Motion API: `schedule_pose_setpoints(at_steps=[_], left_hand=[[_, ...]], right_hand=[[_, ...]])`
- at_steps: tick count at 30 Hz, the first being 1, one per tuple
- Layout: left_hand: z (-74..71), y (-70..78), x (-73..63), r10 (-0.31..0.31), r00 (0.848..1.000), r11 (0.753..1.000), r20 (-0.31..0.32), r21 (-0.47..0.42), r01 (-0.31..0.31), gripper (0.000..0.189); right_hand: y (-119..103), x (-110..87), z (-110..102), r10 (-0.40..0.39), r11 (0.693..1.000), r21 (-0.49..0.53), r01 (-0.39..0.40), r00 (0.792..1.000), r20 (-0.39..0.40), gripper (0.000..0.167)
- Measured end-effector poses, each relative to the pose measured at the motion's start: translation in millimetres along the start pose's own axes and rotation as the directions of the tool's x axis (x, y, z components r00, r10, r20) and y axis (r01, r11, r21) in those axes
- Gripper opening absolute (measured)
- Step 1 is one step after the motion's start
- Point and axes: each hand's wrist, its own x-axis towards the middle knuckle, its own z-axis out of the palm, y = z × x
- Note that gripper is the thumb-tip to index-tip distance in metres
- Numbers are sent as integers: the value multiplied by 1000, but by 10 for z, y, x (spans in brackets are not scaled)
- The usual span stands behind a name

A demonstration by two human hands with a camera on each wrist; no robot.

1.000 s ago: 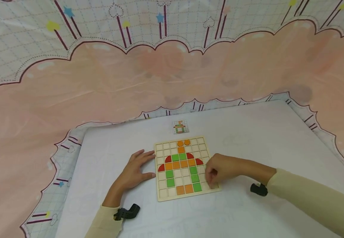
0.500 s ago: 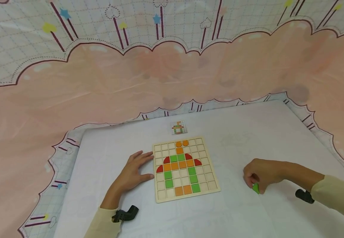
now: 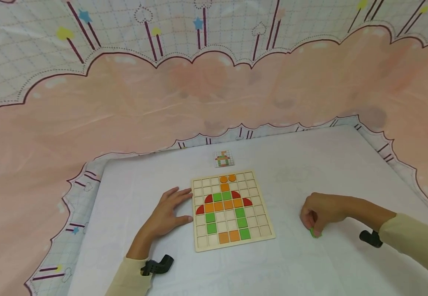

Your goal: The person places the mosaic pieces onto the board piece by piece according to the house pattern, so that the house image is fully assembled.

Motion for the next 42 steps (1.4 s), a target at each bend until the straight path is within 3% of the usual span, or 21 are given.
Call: schedule_pose_setpoints(at_steps=[7,16,22,29,33,42], left_hand=[[-5,-4,-1,-3,1000,1000,-1,2,3,75],[-5,-6,10,2,1000,1000,9,-9,-2,74],[-26,9,11,2,1000,1000,10,-20,-2,74],[-41,-5,4,9,1000,1000,13,-28,-8,73],[-44,-4,2,10,1000,1000,10,-28,-10,73],[-43,-6,-6,20,1000,999,2,-27,-20,72]], right_hand=[[-261,391,-15,-76,996,56,75,997,2,20],[-1005,1113,105,-242,968,78,240,970,19,14],[-1351,1442,294,-313,946,94,311,950,7,14],[-1560,1612,522,-312,950,14,313,949,-45,9],[-1629,1629,582,-298,953,-68,294,952,-72,11],[-1667,1624,669,-264,963,-106,250,953,-152,14]])
